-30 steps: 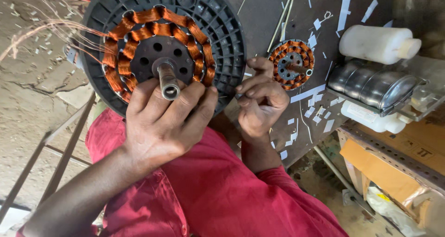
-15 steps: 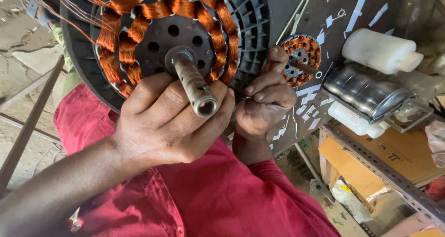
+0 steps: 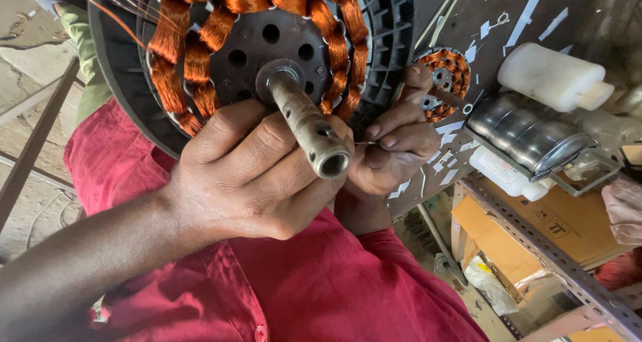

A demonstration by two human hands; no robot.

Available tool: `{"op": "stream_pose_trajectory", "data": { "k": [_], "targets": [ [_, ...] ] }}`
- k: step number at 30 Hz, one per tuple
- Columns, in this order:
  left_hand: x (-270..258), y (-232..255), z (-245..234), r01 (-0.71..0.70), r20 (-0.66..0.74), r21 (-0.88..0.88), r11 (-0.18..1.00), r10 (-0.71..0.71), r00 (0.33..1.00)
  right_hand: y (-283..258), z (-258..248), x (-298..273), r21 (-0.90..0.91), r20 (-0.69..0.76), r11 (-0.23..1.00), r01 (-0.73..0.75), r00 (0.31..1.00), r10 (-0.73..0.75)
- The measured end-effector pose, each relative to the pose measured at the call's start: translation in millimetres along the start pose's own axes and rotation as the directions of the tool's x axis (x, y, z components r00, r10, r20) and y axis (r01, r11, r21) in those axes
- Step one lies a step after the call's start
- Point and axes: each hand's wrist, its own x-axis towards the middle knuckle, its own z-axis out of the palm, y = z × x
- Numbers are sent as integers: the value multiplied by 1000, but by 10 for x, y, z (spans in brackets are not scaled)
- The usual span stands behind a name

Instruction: The person winds copper wire into the slots of a motor stator, using a wooden stick to push the wire down and shears to trim excess wire. They repeatedly insert, push, and cut the wire to secure it within the stator slots.

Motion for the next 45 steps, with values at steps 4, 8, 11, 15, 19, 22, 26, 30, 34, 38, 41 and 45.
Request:
{"op": "stream_pose_trajectory", "data": {
  "k": [4,8,11,15,19,22,26,30,34,38,41,45],
  "targets": [
    [-11,22,26,10,-3,10,1000,-10,1000,28,-26,23,-23,39,999,47,998,-46],
    [-27,23,24,12,-11,9,1000,-12,1000,44,-54,-2,66,38,998,11,999,-14],
    [-32,18,26,10,-19,8,1000,-10,1000,54,-68,-34,72,26,997,14,1000,-16],
    [-39,24,25,13,-8,0,1000,-13,1000,67,-70,-61,99,20,995,2,1000,-4],
    [-43,32,39,21,-17,16,1000,-20,1000,58,-92,-31,78,44,997,13,999,-16],
    [-54,25,33,18,-18,17,1000,-18,1000,59,-129,-9,53,86,998,29,996,-33],
    [-44,26,42,26,-30,18,1000,-26,999,114,-128,-25,151,65,988,29,997,-39],
    [-34,19,47,25,-29,6,1000,-25,999,156,-79,-71,69,28,995,77,997,-79],
    [-25,13,34,26,-35,8,1000,-26,999,118,-26,-68,-76,26,992,104,994,-102],
    [-12,6,27,27,-36,5,1000,-27,999,73,-18,-25,-188,57,974,125,992,-116],
    [-9,7,17,31,-37,-15,999,-32,999,75,-54,-4,-160,132,975,154,982,-133],
    [-3,-3,-22,26,-18,-20,999,-26,999,67,-87,-43,-209,75,972,112,992,-99]
  ]
}}
